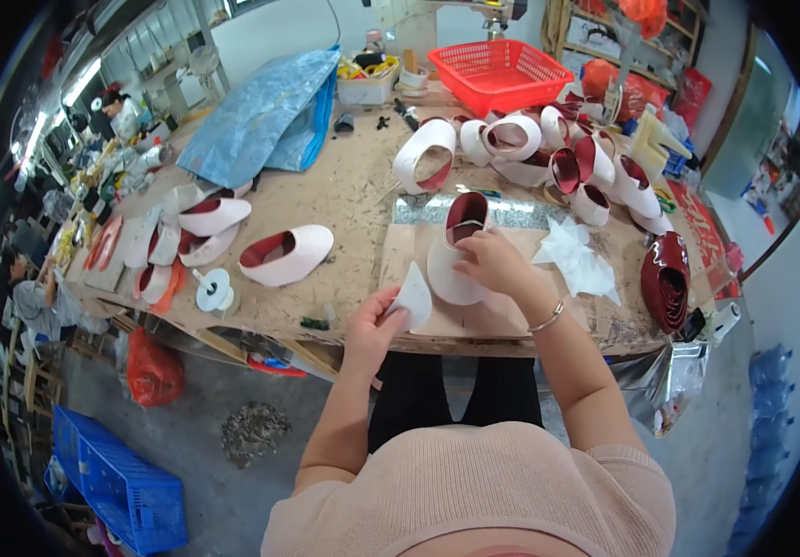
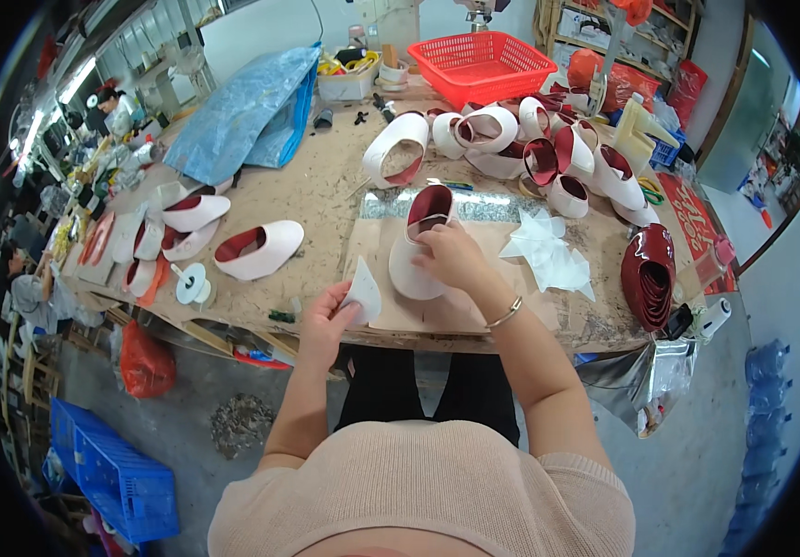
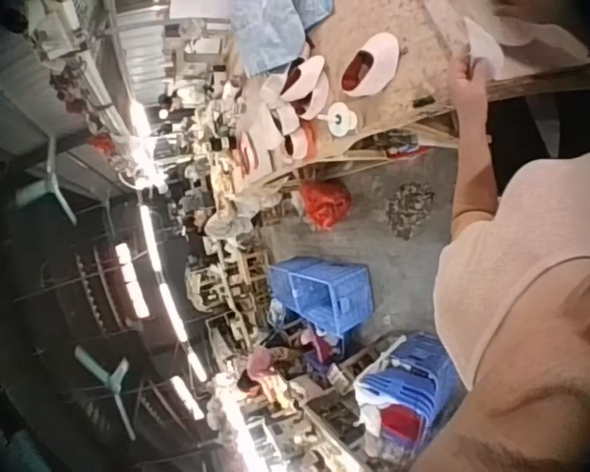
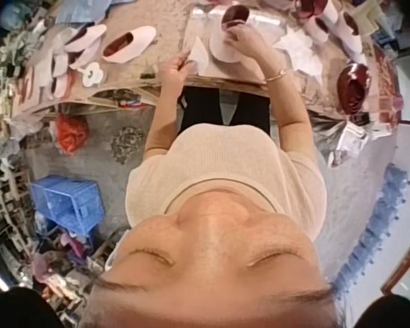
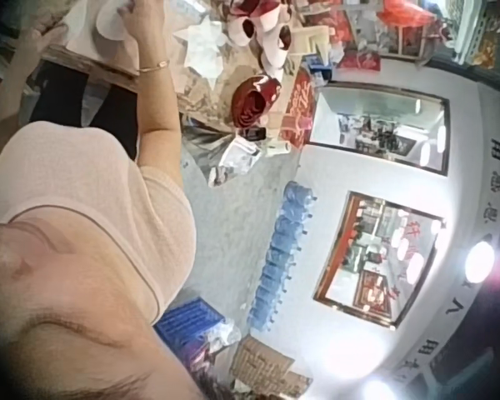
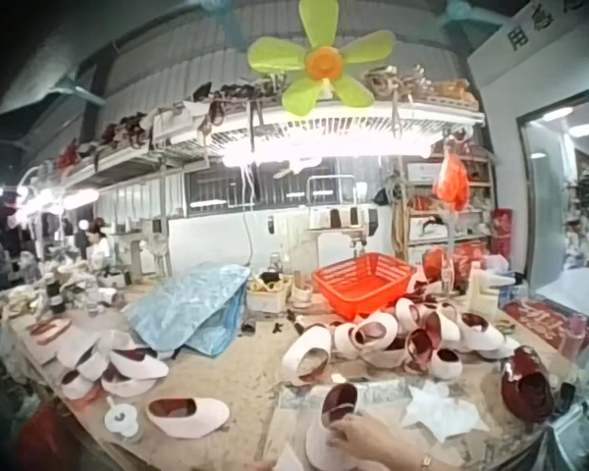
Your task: The recorder is assembling components of high-heeled shoes, applying adhesive strips and fitting upper materials to soles or forms.
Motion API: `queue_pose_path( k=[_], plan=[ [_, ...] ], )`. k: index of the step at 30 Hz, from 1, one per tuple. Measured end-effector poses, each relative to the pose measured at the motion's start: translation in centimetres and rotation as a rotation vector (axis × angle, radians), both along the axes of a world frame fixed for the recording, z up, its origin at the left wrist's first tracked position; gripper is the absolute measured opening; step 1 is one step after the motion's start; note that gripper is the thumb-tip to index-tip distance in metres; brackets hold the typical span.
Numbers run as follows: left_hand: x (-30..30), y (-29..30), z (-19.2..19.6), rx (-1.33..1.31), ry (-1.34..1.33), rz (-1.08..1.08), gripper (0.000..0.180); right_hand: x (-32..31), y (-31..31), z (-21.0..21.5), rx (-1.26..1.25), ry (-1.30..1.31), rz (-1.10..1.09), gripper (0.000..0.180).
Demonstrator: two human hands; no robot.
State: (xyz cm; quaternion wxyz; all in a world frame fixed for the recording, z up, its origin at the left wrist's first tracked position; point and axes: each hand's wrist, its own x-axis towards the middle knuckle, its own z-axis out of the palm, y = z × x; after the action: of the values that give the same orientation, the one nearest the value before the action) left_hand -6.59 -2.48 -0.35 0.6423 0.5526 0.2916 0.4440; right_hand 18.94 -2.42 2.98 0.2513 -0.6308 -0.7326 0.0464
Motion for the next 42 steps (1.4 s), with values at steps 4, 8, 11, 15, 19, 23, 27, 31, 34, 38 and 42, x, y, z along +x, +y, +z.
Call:
queue_pose_path(
  k=[4, 8, 11, 15, 19, 23, 27, 31, 34, 38, 42],
  plan=[
    [1.8, 0.9, 2.0, 0.109, 0.381, -0.063, 0.025, -1.6, -2.6, -0.4, 0.236, 0.381, 0.023, 0.028],
    [2.9, 1.6, 2.8, 0.586, 0.450, -0.133, 0.033, -2.1, -6.5, -1.8, 0.054, 1.131, 0.034, 0.023],
    [3.3, 2.2, 3.2, 0.499, 0.473, -0.314, 0.038, -3.4, -9.1, -2.8, -0.065, 1.110, -0.023, 0.014],
    [4.9, 6.7, 1.6, 0.894, 0.433, -0.166, 0.044, -2.2, -10.2, -3.0, -0.050, 1.090, -0.166, 0.009],
    [6.7, 7.8, 0.0, 1.449, 0.668, -0.021, 0.047, 1.7, -11.8, -2.7, -0.165, 1.182, -0.110, 0.012],
    [9.5, 5.4, -0.7, 1.133, 0.640, -0.157, 0.046, 3.5, -13.0, -2.9, -0.118, 1.378, -0.164, 0.017],
    [10.1, 2.4, -0.9, 1.181, 0.504, 0.045, 0.046, 2.7, -13.1, -3.1, -0.102, 1.408, -0.239, 0.019],
    [7.1, 0.7, -1.0, 0.855, 0.191, 0.023, 0.048, 1.8, -12.1, -3.0, -0.118, 1.190, -0.180, 0.020],
    [6.8, -1.5, -2.1, 0.304, 0.107, -0.168, 0.051, 1.2, -10.6, -2.8, -0.153, 1.092, -0.112, 0.022],
    [8.1, -0.3, -1.9, 0.280, 0.181, 0.008, 0.051, 1.2, -8.5, -2.7, -0.110, 1.041, -0.149, 0.024],
    [8.1, -0.4, -1.3, 0.550, 0.483, 0.063, 0.052, 1.3, -8.3, -3.9, -0.084, 0.960, -0.250, 0.028]
  ],
)
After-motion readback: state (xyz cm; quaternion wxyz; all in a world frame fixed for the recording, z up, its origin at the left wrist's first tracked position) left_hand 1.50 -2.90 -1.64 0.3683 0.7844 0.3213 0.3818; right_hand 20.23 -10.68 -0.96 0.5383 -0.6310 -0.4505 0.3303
